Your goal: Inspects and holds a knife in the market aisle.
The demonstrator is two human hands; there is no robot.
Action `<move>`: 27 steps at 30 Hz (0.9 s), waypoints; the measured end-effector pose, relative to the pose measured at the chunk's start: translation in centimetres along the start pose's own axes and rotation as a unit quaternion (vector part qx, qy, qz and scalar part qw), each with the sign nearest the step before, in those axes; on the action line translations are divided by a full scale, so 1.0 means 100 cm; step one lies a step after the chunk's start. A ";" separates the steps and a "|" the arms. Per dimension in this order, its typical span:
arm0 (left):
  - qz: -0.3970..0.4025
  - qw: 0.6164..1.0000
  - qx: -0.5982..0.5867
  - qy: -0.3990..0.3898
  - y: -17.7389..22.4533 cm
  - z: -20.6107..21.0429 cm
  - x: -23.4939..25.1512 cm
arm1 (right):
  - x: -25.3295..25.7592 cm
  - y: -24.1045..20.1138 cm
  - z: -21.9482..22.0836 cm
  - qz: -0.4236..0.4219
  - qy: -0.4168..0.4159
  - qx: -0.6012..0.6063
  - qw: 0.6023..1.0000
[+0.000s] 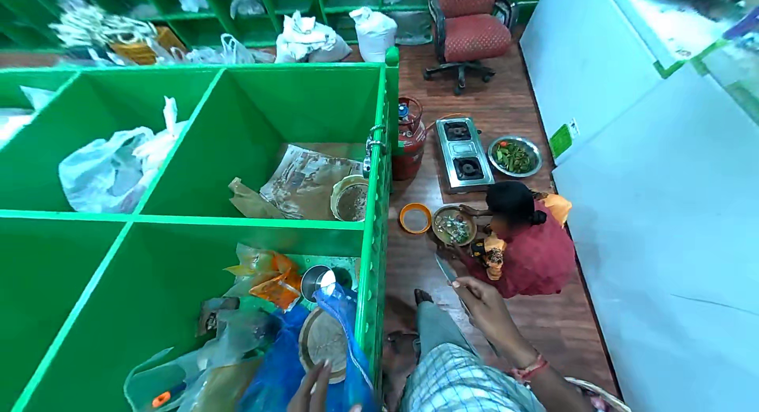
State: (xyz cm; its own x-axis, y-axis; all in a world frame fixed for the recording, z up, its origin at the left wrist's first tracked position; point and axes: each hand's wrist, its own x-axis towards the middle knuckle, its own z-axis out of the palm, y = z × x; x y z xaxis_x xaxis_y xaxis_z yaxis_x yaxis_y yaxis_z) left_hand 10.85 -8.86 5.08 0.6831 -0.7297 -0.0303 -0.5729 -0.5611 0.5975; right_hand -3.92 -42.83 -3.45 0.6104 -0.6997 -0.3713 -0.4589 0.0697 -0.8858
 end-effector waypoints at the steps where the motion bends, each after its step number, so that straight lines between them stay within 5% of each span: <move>1: 0.031 0.999 0.014 -0.001 0.006 -0.002 0.022 | -0.003 0.003 -0.005 -0.002 0.008 -0.004 1.000; 8: 0.143 0.986 0.083 0.033 0.049 0.008 0.152 | -0.018 0.020 -0.032 0.021 0.065 -0.008 0.998; 17: 0.111 0.978 0.007 0.174 0.040 0.079 0.322 | -0.010 0.028 -0.050 0.006 0.120 -0.038 0.992; 21: 0.007 0.989 0.132 0.059 0.040 0.107 0.346 | -0.011 0.026 -0.060 -0.002 0.115 -0.074 0.991; 27: 0.028 0.984 0.166 0.064 0.038 0.105 0.343 | -0.005 0.033 -0.061 0.021 0.155 -0.061 0.986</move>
State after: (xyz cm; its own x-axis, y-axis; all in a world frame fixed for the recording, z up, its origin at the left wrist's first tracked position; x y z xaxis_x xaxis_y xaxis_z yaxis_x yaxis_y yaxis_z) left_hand 27.33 -40.15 -2.13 0.6861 -0.7192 0.1097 -0.7125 -0.6339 0.3009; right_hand -9.70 -46.59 -4.45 0.3712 -0.8833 -0.2863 -0.5656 0.0294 -0.8241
